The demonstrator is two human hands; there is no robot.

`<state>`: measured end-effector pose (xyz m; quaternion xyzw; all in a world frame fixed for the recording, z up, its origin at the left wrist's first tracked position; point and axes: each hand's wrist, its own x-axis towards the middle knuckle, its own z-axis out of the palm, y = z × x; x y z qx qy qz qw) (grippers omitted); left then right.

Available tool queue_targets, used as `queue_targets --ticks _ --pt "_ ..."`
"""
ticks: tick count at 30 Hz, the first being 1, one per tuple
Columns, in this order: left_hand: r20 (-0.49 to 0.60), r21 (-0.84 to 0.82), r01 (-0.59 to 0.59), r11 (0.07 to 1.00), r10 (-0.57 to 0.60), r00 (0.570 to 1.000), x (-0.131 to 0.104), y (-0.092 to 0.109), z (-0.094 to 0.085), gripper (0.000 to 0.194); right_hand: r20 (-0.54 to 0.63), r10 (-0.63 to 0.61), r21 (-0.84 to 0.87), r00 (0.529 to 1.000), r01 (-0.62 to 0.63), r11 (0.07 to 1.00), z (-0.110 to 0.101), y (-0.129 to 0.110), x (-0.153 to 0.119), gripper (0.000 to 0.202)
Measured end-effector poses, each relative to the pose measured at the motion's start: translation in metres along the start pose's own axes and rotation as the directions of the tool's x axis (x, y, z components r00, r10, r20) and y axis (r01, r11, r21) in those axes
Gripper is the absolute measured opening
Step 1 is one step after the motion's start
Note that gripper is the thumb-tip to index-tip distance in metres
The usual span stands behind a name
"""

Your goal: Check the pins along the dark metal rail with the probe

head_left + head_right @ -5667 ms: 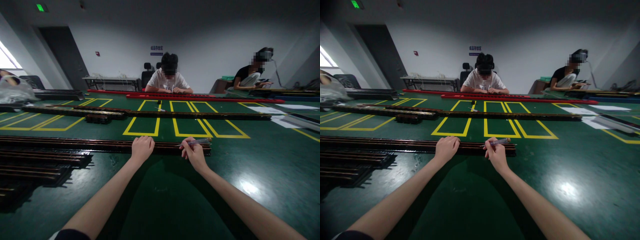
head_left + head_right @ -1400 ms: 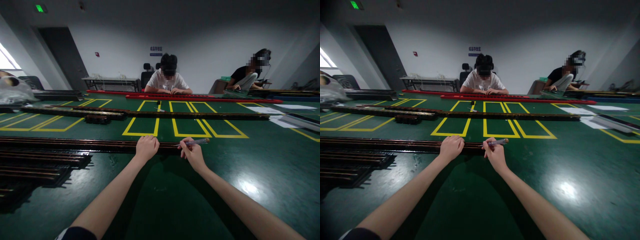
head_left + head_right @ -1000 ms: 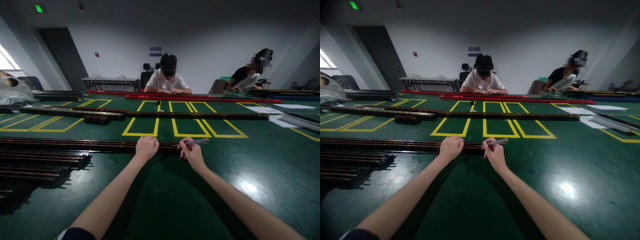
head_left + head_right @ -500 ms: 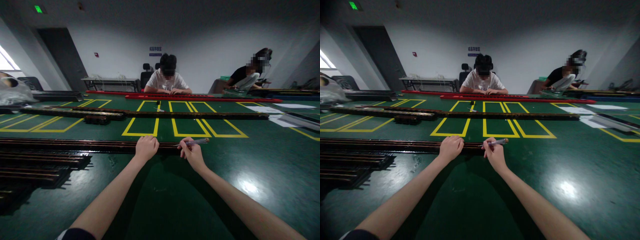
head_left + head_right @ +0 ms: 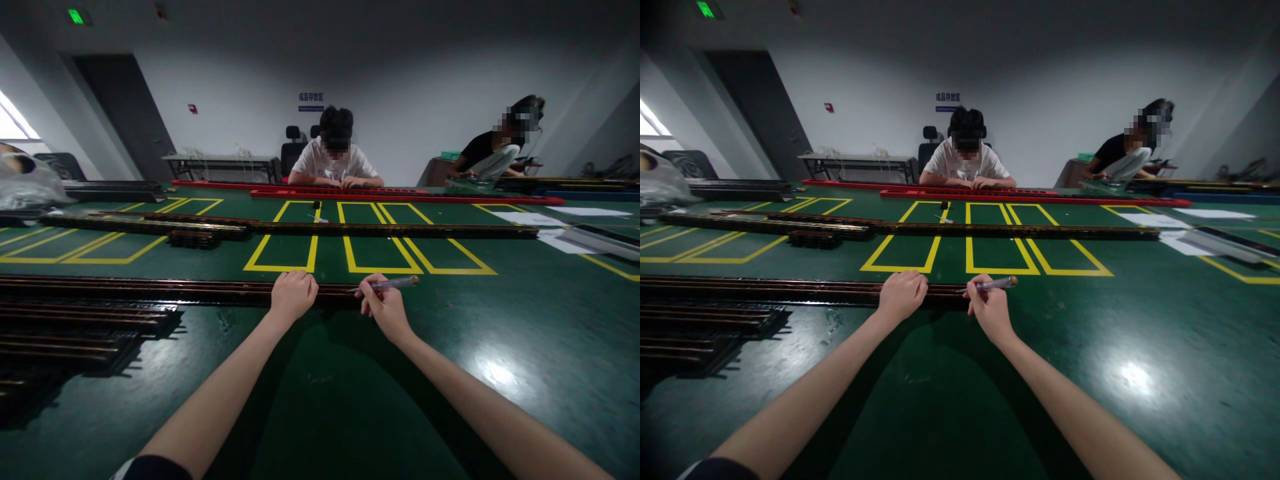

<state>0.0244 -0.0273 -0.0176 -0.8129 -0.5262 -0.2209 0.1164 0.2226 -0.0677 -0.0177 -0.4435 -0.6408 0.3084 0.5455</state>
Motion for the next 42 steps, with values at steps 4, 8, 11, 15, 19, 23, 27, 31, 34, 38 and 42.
queue_targets --ticks 4,8,11,15,19,23,27,31,34,38,42 --pt "0.007 -0.002 0.006 1.0 -0.006 1.0 0.0 0.0 0.0 0.043 -0.004 -0.002 0.007 1.0 0.002 1.0 0.0 0.001 0.0 0.033" --pt "0.015 -0.011 0.004 1.0 -0.004 1.0 0.0 0.0 0.0 0.043 -0.008 -0.005 0.012 1.0 0.005 1.0 0.0 0.001 0.0 0.032" --pt "0.019 -0.01 0.006 1.0 -0.005 1.0 0.0 0.0 -0.001 0.042 -0.007 -0.009 0.015 1.0 0.009 1.0 0.0 0.002 0.001 0.031" --pt "0.008 0.006 -0.002 1.0 0.002 1.0 0.0 0.001 -0.002 0.042 -0.009 -0.007 0.019 1.0 0.007 1.0 0.001 0.004 0.0 0.03" --pt "0.012 0.005 0.0 1.0 0.0 1.0 0.0 0.001 -0.002 0.042 -0.016 0.004 0.018 1.0 -0.004 1.0 0.001 0.002 -0.001 0.031" --pt "0.017 -0.011 0.004 1.0 -0.004 1.0 0.0 0.001 -0.002 0.043 -0.044 0.027 0.04 0.999 -0.026 0.999 0.0 0.002 -0.001 0.032" --pt "0.019 -0.017 0.004 1.0 -0.004 1.0 0.0 0.0 -0.002 0.042 -0.097 0.055 0.093 0.994 -0.046 0.995 -0.001 0.004 -0.002 0.033" --pt "0.016 -0.025 0.004 1.0 -0.003 1.0 0.0 0.0 -0.001 0.043 -0.145 0.076 0.136 0.987 -0.056 0.989 -0.003 0.002 -0.002 0.037" --pt "0.002 -0.023 0.001 1.0 -0.001 1.0 0.0 0.0 0.0 0.043 -0.165 0.082 0.153 0.983 -0.056 0.987 -0.006 0.0 -0.003 0.038" --pt "-0.006 -0.029 -0.002 1.0 0.002 1.0 0.0 -0.001 0.001 0.043 -0.195 0.094 0.161 0.976 -0.063 0.985 -0.011 0.0 -0.003 0.039" --pt "-0.002 -0.024 0.001 1.0 -0.001 1.0 -0.001 -0.001 0.001 0.044 -0.185 0.088 0.145 0.979 -0.061 0.988 -0.014 0.004 -0.004 0.038"
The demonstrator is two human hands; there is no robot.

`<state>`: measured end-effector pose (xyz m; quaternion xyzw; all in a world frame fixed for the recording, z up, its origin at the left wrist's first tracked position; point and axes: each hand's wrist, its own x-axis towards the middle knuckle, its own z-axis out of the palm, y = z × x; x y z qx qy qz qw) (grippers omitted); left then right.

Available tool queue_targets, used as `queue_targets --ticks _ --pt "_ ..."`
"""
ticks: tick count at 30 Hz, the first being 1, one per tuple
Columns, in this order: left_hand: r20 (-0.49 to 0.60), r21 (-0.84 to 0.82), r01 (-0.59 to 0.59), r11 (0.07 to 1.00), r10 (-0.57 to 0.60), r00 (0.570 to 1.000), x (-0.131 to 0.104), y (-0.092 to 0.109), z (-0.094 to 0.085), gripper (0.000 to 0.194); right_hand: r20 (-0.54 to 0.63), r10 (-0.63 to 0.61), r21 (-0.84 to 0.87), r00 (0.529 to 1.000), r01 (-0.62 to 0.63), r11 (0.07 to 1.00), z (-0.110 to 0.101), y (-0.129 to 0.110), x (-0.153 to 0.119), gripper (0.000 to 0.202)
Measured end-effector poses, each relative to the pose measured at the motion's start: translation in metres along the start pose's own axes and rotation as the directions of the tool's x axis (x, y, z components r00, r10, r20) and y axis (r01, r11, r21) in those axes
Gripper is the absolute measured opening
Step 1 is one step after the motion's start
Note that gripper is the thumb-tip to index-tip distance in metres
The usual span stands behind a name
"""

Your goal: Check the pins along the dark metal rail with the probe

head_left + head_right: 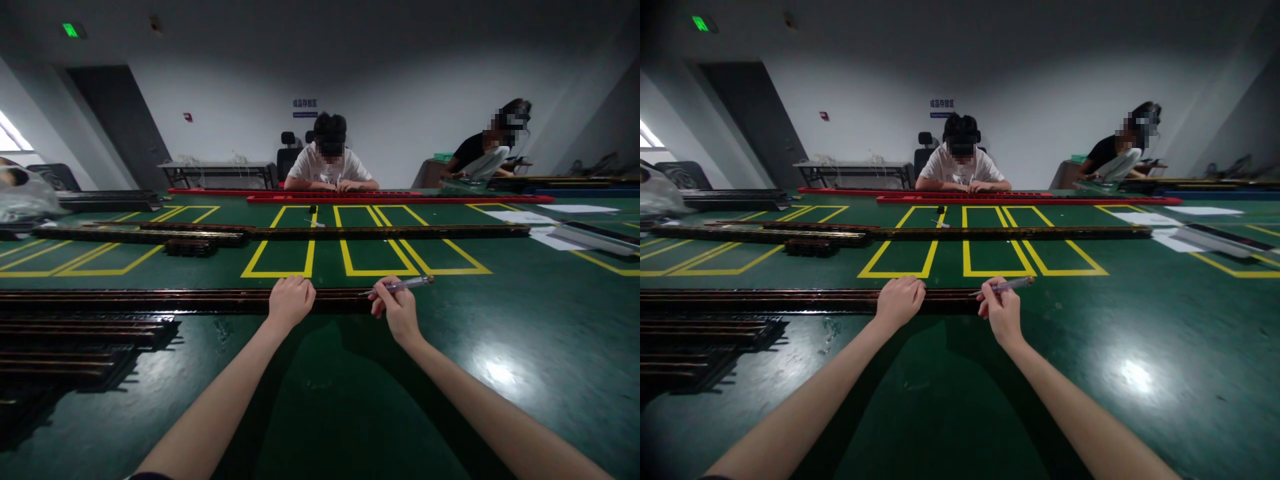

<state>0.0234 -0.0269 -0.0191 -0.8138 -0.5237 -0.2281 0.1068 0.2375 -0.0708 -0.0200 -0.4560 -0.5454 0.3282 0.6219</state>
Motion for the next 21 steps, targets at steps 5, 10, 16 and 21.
queue_targets --ticks 5,10,16,21 --pt "-0.017 0.043 -0.015 0.999 0.016 1.0 0.0002 -0.0005 0.0013 0.043 -0.015 0.01 0.011 1.0 -0.01 1.0 -0.0021 0.0042 0.0001 0.035" --pt "-0.004 0.029 -0.007 1.0 0.007 1.0 0.0005 -0.0001 0.0003 0.043 -0.091 -0.003 0.033 0.996 0.006 0.999 -0.0042 0.0055 0.0006 0.033" --pt "0.01 0.004 -0.004 1.0 0.004 1.0 -0.0001 0.0 -0.0008 0.045 -0.083 -0.016 0.043 0.996 0.02 0.999 -0.0051 0.0039 0.0008 0.032" --pt "-0.004 -0.009 -0.007 1.0 0.007 1.0 0.0001 -0.0001 -0.0006 0.044 -0.001 -0.005 0.022 1.0 0.005 1.0 -0.0091 0.0069 0.0035 0.032"
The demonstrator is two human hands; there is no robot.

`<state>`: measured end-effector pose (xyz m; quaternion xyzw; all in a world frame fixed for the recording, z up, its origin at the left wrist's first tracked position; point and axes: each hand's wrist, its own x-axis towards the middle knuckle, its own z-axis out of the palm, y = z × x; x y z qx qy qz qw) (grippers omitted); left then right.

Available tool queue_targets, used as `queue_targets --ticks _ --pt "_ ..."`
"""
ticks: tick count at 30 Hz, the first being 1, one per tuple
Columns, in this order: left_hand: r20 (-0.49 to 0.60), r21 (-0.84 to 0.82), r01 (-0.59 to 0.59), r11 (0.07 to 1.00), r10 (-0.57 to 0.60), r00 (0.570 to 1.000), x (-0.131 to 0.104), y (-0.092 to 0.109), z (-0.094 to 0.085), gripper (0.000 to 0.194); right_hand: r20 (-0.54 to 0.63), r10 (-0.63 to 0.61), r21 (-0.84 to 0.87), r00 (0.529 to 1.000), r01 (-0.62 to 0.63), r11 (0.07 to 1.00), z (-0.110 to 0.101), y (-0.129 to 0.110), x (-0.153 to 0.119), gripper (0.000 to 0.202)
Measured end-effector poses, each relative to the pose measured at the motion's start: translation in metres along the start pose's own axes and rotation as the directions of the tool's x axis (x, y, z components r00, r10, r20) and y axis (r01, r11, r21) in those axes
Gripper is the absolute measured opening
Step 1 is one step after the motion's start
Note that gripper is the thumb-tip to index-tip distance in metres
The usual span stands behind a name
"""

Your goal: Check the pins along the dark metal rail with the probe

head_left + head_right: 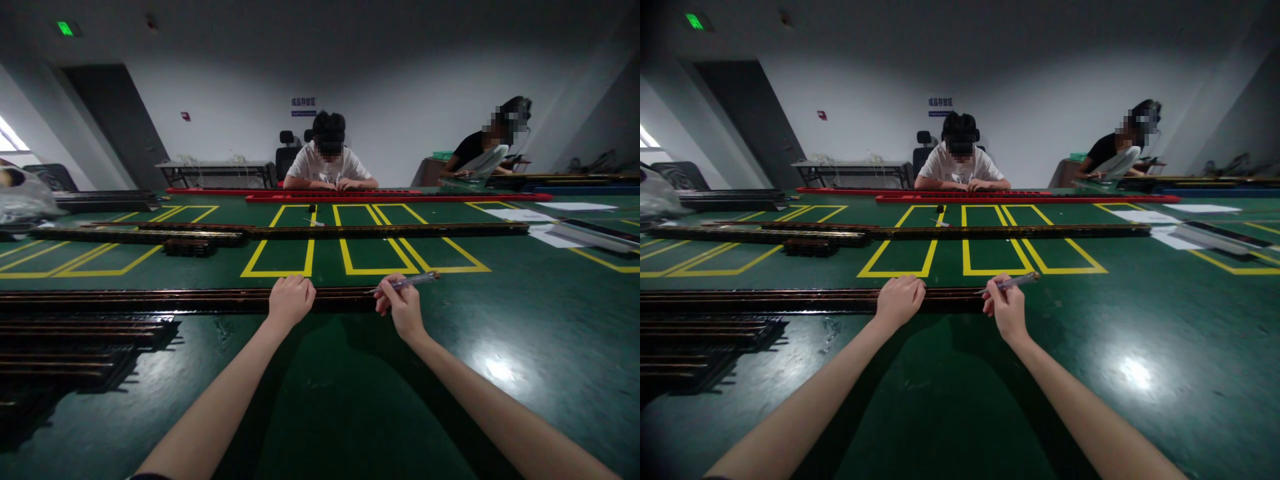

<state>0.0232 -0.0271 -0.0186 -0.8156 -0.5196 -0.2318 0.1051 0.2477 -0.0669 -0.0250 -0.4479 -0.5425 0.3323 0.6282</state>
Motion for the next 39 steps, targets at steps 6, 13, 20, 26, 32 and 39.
queue_targets --ticks 6,13,20,26,32,39 --pt "-0.001 -0.002 -0.001 1.0 0.001 1.0 0.001 0.001 -0.001 0.045 0.085 0.003 -0.021 0.996 -0.001 1.0 -0.007 0.001 0.002 0.031" --pt "0.0 0.055 -0.01 0.998 0.01 1.0 0.001 0.0 -0.002 0.043 0.195 -0.014 -0.092 0.981 0.033 0.995 -0.017 -0.001 0.003 0.028" --pt "0.002 0.071 -0.023 0.997 0.023 1.0 0.005 -0.003 0.001 0.045 0.151 -0.04 -0.108 0.988 0.056 0.993 -0.015 0.0 0.005 0.029" --pt "0.032 0.073 -0.022 0.997 0.02 0.999 0.007 -0.004 -0.001 0.044 0.15 -0.042 -0.1 0.988 0.057 0.993 -0.014 -0.001 0.009 0.027" --pt "0.014 0.083 -0.006 0.997 0.005 1.0 0.007 0.007 -0.002 0.044 0.19 -0.041 -0.121 0.981 0.065 0.99 -0.015 -0.002 0.014 0.027" --pt "-0.034 0.034 -0.121 0.992 0.122 0.992 0.014 0.041 0.004 0.044 0.217 -0.052 -0.12 0.975 0.079 0.99 -0.017 0.0 0.014 0.023"
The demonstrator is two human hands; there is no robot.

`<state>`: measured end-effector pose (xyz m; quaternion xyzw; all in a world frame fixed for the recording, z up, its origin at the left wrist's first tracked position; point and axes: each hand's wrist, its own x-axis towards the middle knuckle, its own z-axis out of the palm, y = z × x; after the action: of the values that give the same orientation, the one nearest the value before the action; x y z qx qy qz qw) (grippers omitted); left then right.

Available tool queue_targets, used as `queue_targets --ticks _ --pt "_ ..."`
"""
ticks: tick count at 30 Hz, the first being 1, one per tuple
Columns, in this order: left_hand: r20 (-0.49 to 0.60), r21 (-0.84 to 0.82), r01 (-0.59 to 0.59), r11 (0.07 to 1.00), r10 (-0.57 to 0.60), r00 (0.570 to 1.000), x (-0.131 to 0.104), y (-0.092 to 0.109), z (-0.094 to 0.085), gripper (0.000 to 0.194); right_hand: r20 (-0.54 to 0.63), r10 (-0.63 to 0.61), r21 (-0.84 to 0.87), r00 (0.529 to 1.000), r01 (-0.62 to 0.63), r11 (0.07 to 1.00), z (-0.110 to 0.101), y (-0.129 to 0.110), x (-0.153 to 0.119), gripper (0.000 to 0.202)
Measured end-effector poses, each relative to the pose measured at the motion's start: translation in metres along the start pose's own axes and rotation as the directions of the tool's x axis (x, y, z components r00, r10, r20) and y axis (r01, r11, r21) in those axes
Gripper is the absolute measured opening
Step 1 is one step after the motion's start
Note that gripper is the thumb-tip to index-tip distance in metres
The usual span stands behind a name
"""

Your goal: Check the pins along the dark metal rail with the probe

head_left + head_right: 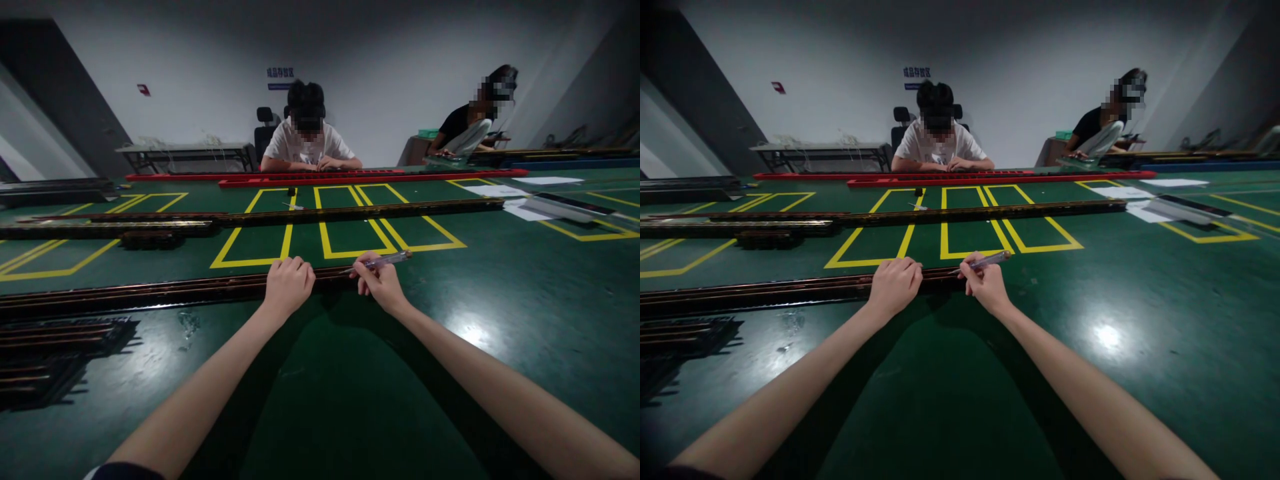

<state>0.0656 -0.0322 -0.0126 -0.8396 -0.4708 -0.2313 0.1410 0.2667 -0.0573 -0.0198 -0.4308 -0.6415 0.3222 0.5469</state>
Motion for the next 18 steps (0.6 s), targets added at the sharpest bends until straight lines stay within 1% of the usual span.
queue_targets --ticks 3,6,11,18 --pt "-0.008 0.001 -0.012 1.0 0.012 1.0 0.006 0.014 0.003 0.045 0.004 -0.024 -0.004 1.0 0.024 1.0 0.0 0.0 -0.001 0.021" --pt "0.016 -0.003 -0.012 1.0 0.012 1.0 0.008 0.022 0.006 0.046 -0.015 -0.032 0.025 0.999 0.032 0.999 0.0 -0.001 -0.002 0.02" --pt "0.057 -0.065 -0.003 0.998 0.007 0.998 0.005 0.022 0.009 0.046 -0.102 0.028 0.125 0.994 -0.015 0.992 -0.001 -0.002 -0.004 0.019" --pt "0.051 -0.102 -0.007 0.995 0.012 0.999 0.004 0.02 0.01 0.049 -0.26 0.056 0.118 0.964 -0.026 0.993 -0.002 0.0 -0.004 0.014"
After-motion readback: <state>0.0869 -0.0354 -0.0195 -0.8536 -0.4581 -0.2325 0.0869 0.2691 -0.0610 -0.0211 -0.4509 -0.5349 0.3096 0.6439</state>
